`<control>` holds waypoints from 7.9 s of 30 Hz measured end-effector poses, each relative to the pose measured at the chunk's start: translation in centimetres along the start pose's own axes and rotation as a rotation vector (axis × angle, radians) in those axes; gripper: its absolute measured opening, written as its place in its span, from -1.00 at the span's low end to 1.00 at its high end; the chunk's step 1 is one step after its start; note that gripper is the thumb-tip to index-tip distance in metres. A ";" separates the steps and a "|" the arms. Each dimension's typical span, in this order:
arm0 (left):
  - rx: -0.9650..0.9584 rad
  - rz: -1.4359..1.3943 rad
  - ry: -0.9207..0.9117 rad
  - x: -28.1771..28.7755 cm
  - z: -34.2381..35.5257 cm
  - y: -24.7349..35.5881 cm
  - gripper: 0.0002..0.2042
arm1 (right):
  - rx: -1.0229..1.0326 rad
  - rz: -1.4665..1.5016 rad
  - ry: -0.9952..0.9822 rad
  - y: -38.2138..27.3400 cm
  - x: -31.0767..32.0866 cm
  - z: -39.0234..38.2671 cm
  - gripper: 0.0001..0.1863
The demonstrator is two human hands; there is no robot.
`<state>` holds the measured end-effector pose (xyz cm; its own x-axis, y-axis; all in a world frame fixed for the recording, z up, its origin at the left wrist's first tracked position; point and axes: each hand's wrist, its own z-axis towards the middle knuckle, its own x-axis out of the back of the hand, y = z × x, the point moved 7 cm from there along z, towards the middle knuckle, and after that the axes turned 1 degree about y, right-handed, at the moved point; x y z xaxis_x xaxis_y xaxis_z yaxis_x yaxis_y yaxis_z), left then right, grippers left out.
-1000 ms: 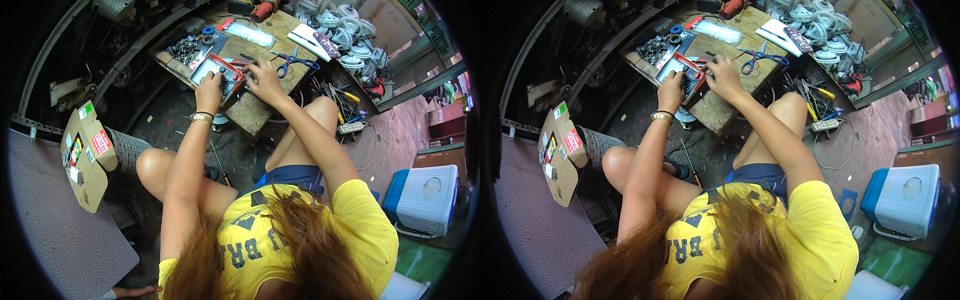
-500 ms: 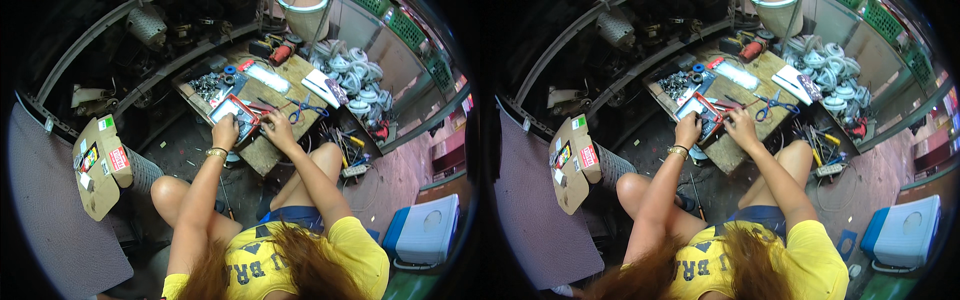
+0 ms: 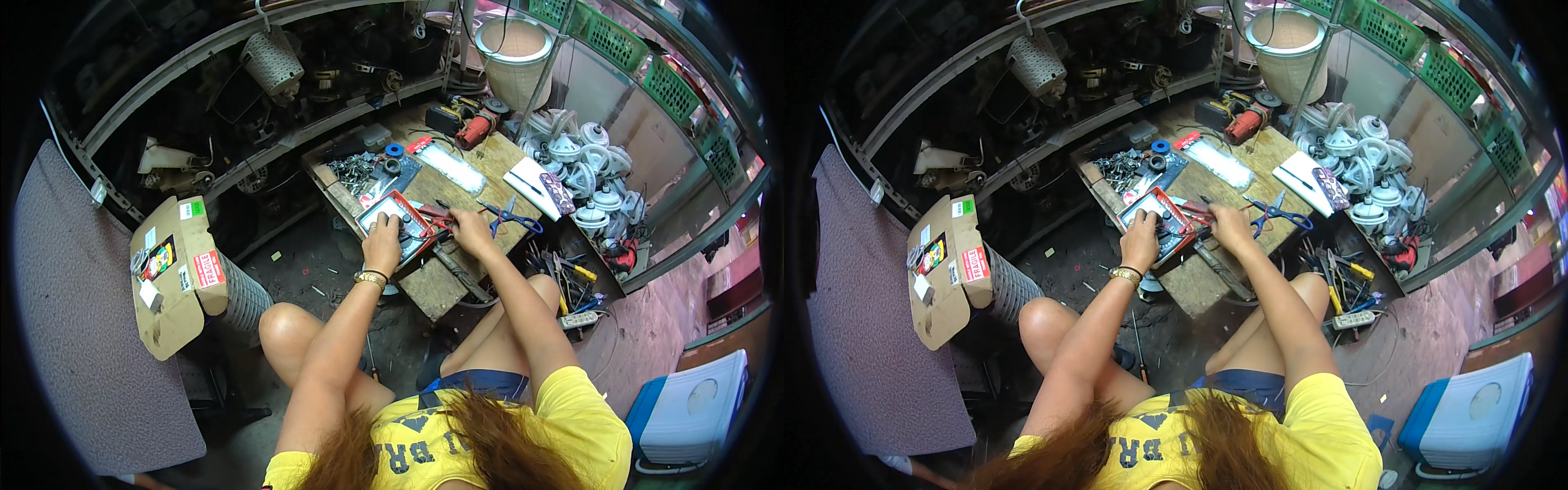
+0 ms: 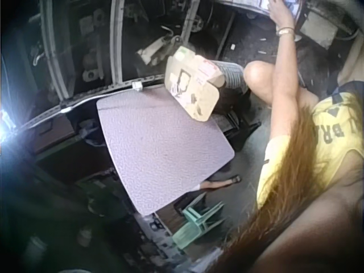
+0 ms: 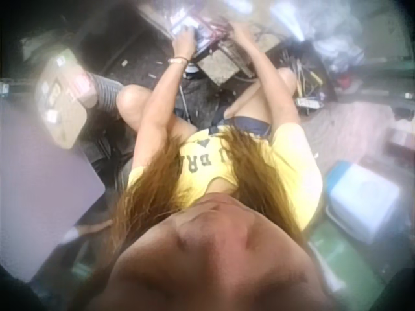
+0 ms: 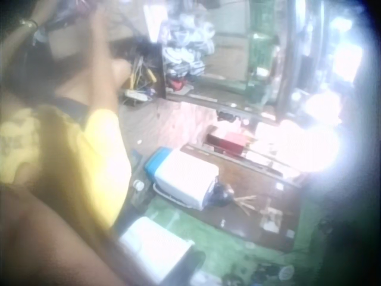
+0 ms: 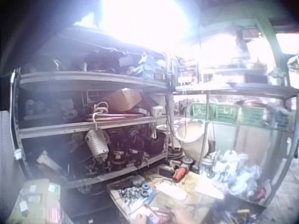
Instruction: The person uses a hammer to tap on a motor casing, then uses pliers and a screwdriver to detach components and wires. They use an angle grinder to cut parts of the motor and a multimeter to check the electrical components.
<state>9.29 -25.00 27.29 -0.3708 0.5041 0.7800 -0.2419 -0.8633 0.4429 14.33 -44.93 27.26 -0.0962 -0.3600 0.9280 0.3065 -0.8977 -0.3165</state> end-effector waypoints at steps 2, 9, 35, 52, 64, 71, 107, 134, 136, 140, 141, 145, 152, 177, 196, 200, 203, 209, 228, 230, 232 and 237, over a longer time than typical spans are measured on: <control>-0.014 -0.001 -0.040 -0.4 0.3 -0.3 -0.72 | 0.110 0.037 0.090 -0.7 1.2 1.9 -0.80; 0.007 -0.179 -0.136 -1.2 1.4 -1.2 -0.55 | 0.639 -0.217 0.350 -12.6 8.0 3.6 -0.81; 0.184 -1.737 -0.363 6.1 5.2 2.8 -0.34 | 0.326 1.132 -0.502 -11.9 8.9 8.8 -0.82; 0.433 -1.223 -0.242 0.7 3.5 -2.4 -0.40 | -0.524 0.675 -0.351 1.3 -1.4 7.2 -0.13; 0.127 -0.883 -0.047 19.0 -0.8 -2.3 -0.59 | -0.259 1.031 -0.170 -2.2 -2.2 7.6 -0.21; 0.934 -0.630 0.053 27.8 -31.9 -15.0 -0.48 | -0.179 1.048 -0.164 -1.5 -1.5 6.2 -0.22; 1.094 -0.242 -0.077 24.1 -47.1 -16.0 -0.84 | -0.679 1.550 -0.011 3.2 -4.9 7.7 -0.61; 0.792 -1.476 -0.722 -3.3 4.0 -4.3 -0.32 | 0.414 0.644 -0.408 -11.8 -0.6 5.7 -0.47; 0.658 -1.645 -0.668 -3.7 5.3 -4.7 -0.62 | 0.385 0.492 -0.229 -12.2 0.3 5.0 -0.40; 0.671 -1.536 -0.312 -1.8 7.1 -5.0 -0.58 | 0.106 0.178 0.211 -8.4 2.8 2.6 -0.28; 0.680 -1.333 -0.264 -1.3 7.1 -5.0 -0.55 | 0.023 0.174 0.287 -6.7 2.9 1.6 -0.26; 0.509 -0.466 -0.304 -0.4 5.8 -9.4 -0.38 | -0.068 0.035 0.267 -6.8 0.6 0.2 -0.41; 0.258 0.049 -0.404 -0.3 2.0 -2.8 -0.56 | -0.137 -0.097 0.256 -6.0 -0.3 -0.9 -0.55; 0.254 -0.263 -0.383 -2.7 2.5 -5.5 -0.50 | -0.028 0.355 0.215 -7.0 -4.1 -0.7 -0.57; 0.103 -0.073 -0.297 -1.3 1.0 0.8 -0.68 | 0.462 -0.210 0.195 -7.8 -1.7 2.6 -0.53; 0.090 -0.276 -0.374 -2.3 1.0 0.7 -0.51 | 0.553 -0.199 -0.040 -8.0 -1.4 4.9 -0.70; 0.013 -0.261 -0.275 -2.2 0.8 0.6 -0.62 | 0.614 -0.144 -0.131 -9.9 0.3 5.1 -0.68; -0.067 -0.304 -0.251 -3.1 1.4 -0.5 -0.71 | 0.642 -0.123 -0.255 -11.5 4.6 7.0 -0.70; -0.072 -0.360 -0.279 -3.1 1.5 -1.0 -0.74 | 0.312 0.223 -0.533 -5.1 19.3 11.5 -0.76; -0.087 -0.288 -0.256 -3.0 1.7 -1.4 -0.74 | 0.124 0.115 -0.550 -5.6 21.9 11.0 -0.77; -0.108 -0.255 -0.243 -3.4 1.6 -0.3 -0.73 | 0.137 0.065 -0.541 -3.6 22.9 11.4 -0.77; -0.070 -0.168 -0.292 -3.2 1.8 -0.7 -0.73 | 0.140 0.253 -0.559 -5.9 24.9 10.7 -0.77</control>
<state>12.24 -26.05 25.27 -0.0503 0.6020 0.7969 -0.3423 -0.7600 0.5525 20.25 -45.88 54.37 0.4933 -0.3361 0.8023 0.3795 -0.7468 -0.5462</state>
